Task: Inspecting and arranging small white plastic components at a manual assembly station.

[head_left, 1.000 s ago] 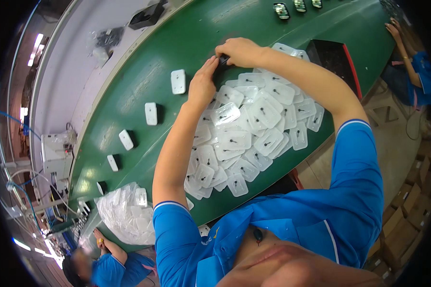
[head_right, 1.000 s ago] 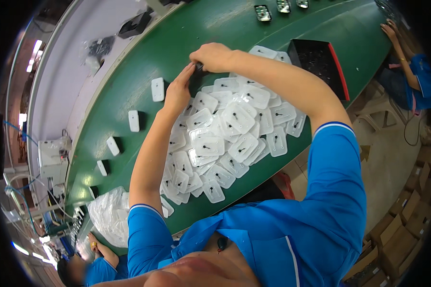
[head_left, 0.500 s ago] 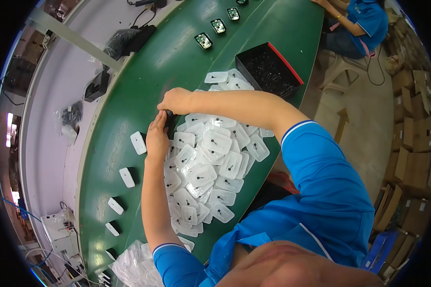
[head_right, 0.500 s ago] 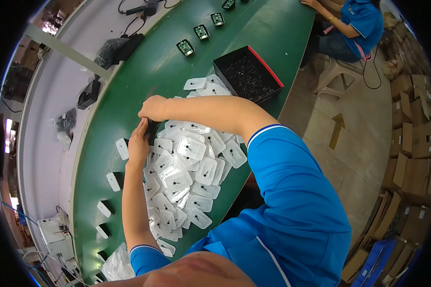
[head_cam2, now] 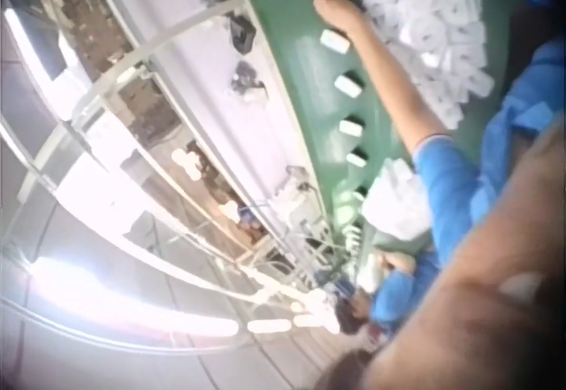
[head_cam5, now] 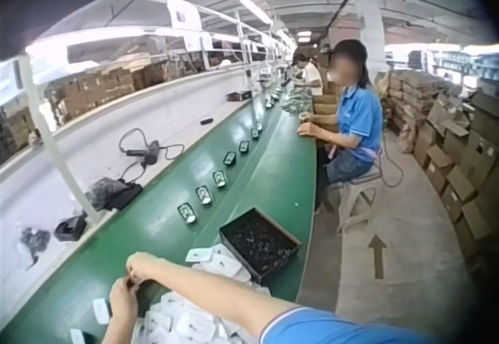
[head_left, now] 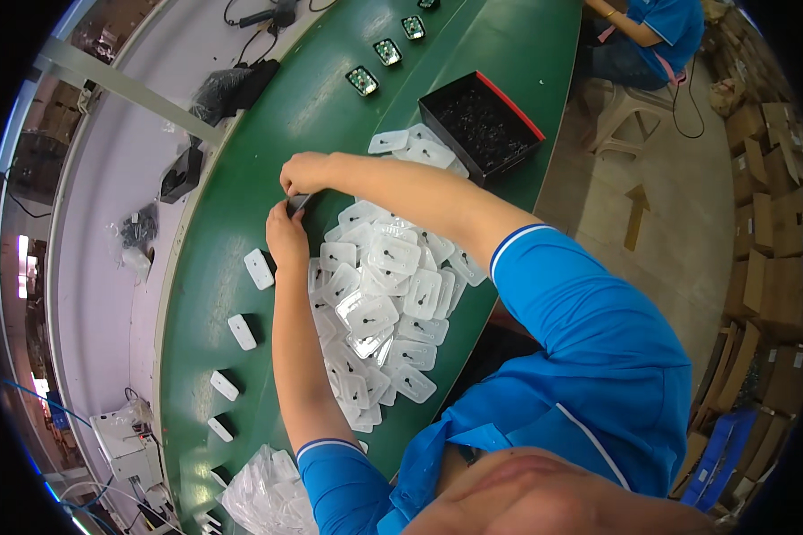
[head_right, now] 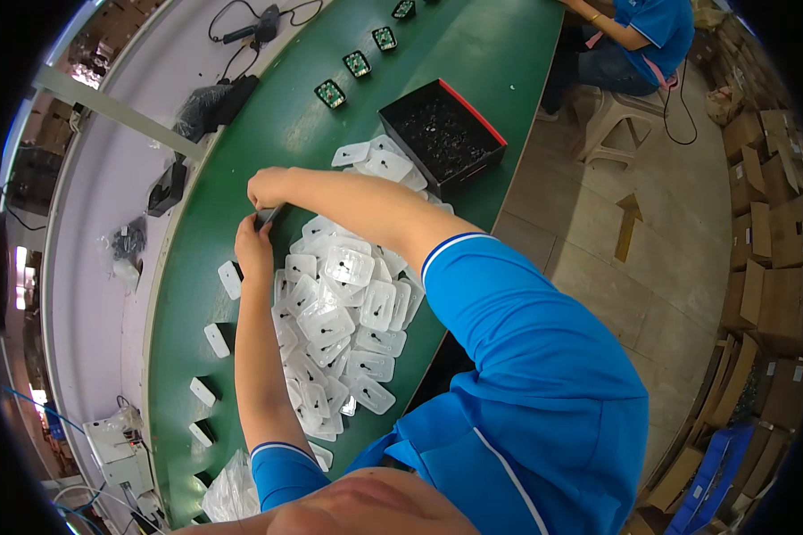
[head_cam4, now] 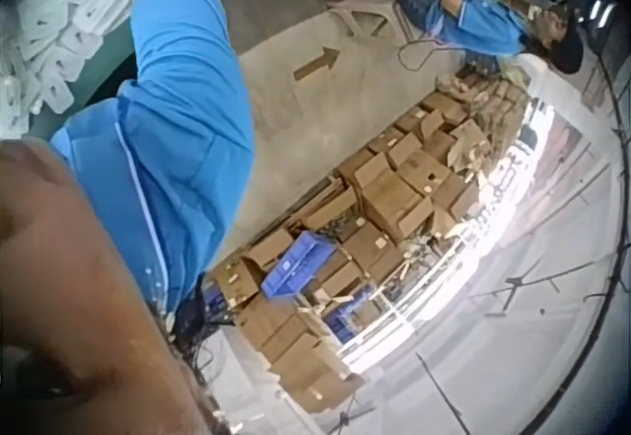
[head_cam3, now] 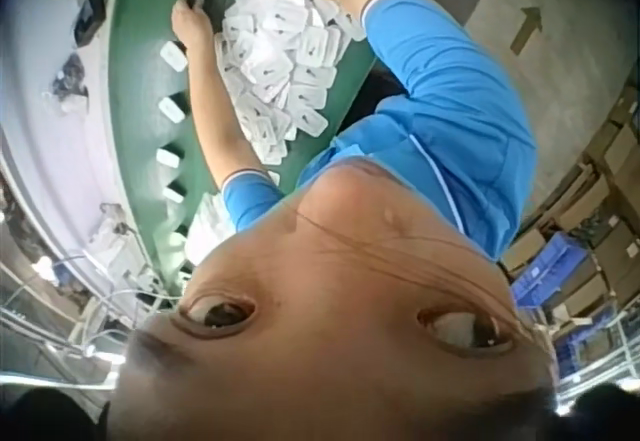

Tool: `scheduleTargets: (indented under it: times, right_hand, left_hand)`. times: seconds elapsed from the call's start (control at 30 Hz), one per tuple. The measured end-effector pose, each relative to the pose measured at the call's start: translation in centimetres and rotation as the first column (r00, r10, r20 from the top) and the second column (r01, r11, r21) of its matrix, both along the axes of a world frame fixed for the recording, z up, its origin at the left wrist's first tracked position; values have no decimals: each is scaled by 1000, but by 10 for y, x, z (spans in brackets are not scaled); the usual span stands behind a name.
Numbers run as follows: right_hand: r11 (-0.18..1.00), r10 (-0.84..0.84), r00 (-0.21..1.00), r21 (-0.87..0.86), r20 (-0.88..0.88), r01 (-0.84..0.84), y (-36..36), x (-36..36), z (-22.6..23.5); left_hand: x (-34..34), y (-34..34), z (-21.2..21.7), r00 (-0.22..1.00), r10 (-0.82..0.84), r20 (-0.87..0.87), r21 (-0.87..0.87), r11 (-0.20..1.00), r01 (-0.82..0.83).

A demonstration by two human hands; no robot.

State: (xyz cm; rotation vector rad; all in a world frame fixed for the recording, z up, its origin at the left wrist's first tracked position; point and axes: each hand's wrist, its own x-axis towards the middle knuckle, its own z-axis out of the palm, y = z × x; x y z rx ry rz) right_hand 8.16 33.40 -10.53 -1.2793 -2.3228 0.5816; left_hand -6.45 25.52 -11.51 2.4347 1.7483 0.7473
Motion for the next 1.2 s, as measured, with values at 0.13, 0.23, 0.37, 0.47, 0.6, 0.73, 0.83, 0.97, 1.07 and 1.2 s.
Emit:
scheduleTargets:
  times: [0.13, 0.23, 0.37, 0.47, 0.6, 0.73, 0.83, 0.97, 1.07, 1.2]
  right_hand:
    - [999, 31, 996, -40, -78, -34, -19, -8, 5]
    - [997, 73, 988, 45, -136, -67, -24, -1, 5]
    - [990, -8, 991, -136, 133, 27, -39, -3, 26]
    - [986, -100, 989, 144, 105, 84, -49, 7, 35]
    - [736, -130, 989, 661, -69, 143, -77, 49, 61]
    - [703, -210, 960, 654, -184, 279, -129, 128, 91]
    - [818, -421, 885, 340, -196, 464, -171, 189, 96]
    - [803, -564, 811, 125, -159, 583, -208, 247, 70]
    - [766, -627, 776, 129, -62, 629, -213, 261, 34]
    - [769, -630, 746, 301, 217, 563, -204, 255, 8]
  left_hand:
    - [-14, 3, 5, 971, 54, 231, -140, 990, -22]
    - [-12, 3, 13, 894, 112, 433, -290, 957, 20]
    - [-24, 2, 13, 657, 242, 714, -468, 863, 191]
    - [-23, 1, 9, 644, 274, 715, -497, 847, 191]
    - [-27, 1, 4, 643, 340, 686, -555, 816, 162]
    - [-32, 0, 7, 679, 426, 598, -632, 772, 73]
    - [-26, -7, 24, 773, 474, 422, -698, 714, -57]
    - [-20, -12, 31, 861, 409, 301, -550, 813, -194]
    - [-21, -17, 32, 920, 356, 165, -260, 915, -307]
    - [-26, -32, 34, 922, 385, -33, 172, 911, -374]
